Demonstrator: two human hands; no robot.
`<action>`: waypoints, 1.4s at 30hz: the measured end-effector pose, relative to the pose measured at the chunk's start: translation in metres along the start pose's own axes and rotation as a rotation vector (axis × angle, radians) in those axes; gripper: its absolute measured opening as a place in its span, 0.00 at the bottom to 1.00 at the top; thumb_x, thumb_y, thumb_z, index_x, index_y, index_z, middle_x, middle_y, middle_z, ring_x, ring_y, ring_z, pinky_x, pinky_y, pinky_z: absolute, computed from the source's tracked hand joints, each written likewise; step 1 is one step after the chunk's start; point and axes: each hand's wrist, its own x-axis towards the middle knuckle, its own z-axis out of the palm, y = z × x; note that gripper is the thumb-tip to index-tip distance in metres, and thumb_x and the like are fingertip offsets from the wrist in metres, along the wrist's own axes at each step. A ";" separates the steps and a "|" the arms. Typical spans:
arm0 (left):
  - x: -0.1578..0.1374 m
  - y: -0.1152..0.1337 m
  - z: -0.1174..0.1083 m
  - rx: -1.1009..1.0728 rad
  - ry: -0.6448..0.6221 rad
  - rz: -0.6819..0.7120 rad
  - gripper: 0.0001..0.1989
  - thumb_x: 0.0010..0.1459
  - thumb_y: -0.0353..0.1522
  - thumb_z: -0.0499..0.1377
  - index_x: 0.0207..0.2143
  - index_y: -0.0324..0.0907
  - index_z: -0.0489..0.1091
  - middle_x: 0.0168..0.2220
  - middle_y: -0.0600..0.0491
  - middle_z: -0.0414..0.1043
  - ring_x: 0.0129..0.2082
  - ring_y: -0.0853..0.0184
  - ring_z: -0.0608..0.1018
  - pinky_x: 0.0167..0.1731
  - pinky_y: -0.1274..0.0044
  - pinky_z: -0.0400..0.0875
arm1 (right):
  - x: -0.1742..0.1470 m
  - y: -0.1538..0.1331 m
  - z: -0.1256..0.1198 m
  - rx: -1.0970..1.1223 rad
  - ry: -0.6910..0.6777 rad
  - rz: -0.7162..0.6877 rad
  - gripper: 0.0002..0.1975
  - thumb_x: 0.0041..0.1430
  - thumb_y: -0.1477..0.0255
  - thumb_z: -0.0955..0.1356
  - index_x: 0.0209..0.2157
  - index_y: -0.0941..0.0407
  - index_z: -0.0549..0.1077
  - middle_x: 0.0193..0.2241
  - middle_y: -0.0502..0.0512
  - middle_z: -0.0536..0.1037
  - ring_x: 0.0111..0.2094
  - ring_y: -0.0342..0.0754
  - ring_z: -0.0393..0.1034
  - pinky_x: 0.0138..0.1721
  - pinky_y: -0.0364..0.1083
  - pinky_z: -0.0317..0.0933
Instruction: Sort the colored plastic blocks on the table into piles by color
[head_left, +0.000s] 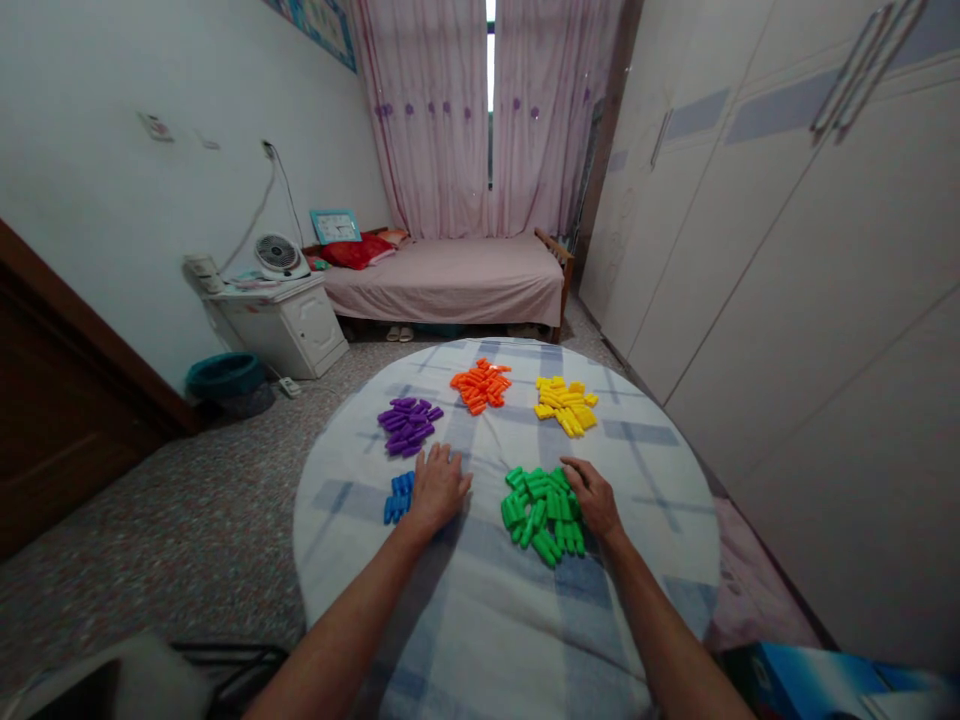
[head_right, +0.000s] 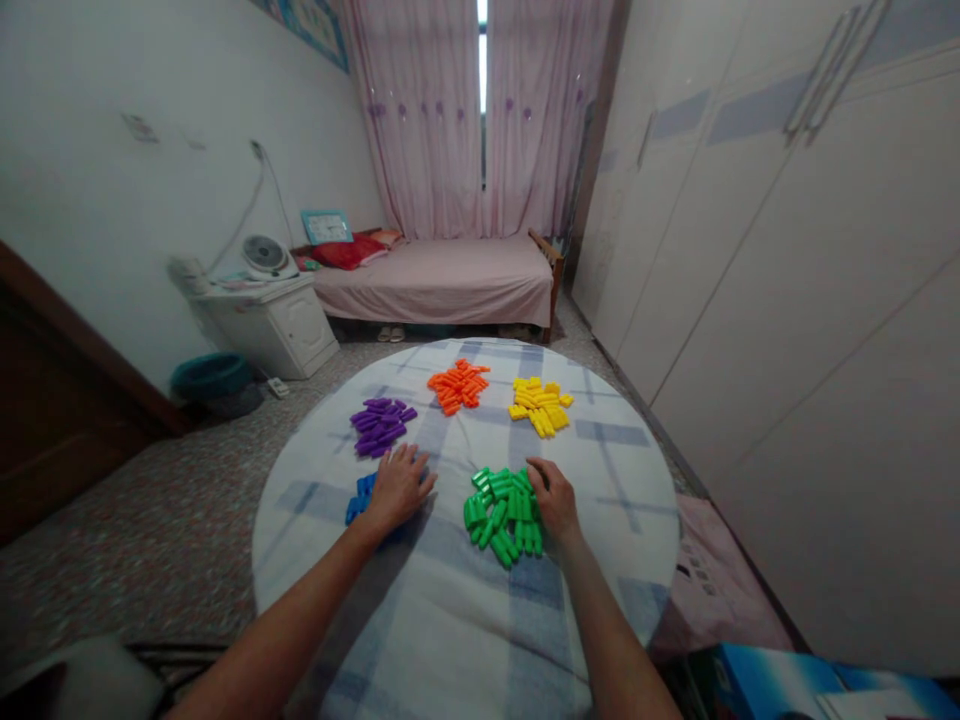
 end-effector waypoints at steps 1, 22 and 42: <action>-0.001 -0.007 -0.003 0.025 -0.039 -0.026 0.16 0.58 0.38 0.52 0.45 0.40 0.69 0.52 0.40 0.67 0.56 0.50 0.65 0.54 0.56 0.55 | 0.000 0.000 0.001 -0.002 -0.006 -0.006 0.23 0.58 0.58 0.59 0.44 0.59 0.73 0.45 0.60 0.75 0.47 0.51 0.68 0.52 0.50 0.58; -0.026 0.078 0.051 -0.642 0.078 0.039 0.25 0.62 0.40 0.46 0.58 0.39 0.59 0.62 0.42 0.55 0.63 0.59 0.58 0.60 0.64 0.56 | 0.000 0.001 0.002 -0.017 -0.021 -0.012 0.20 0.56 0.58 0.61 0.36 0.57 0.76 0.37 0.58 0.78 0.41 0.51 0.70 0.46 0.49 0.61; -0.011 -0.045 -0.018 -0.492 0.382 -0.122 0.17 0.60 0.36 0.49 0.46 0.40 0.70 0.53 0.47 0.68 0.55 0.62 0.68 0.57 0.68 0.61 | 0.011 0.038 -0.040 -0.420 0.194 0.042 0.23 0.57 0.63 0.57 0.46 0.60 0.71 0.47 0.63 0.73 0.47 0.55 0.66 0.50 0.52 0.58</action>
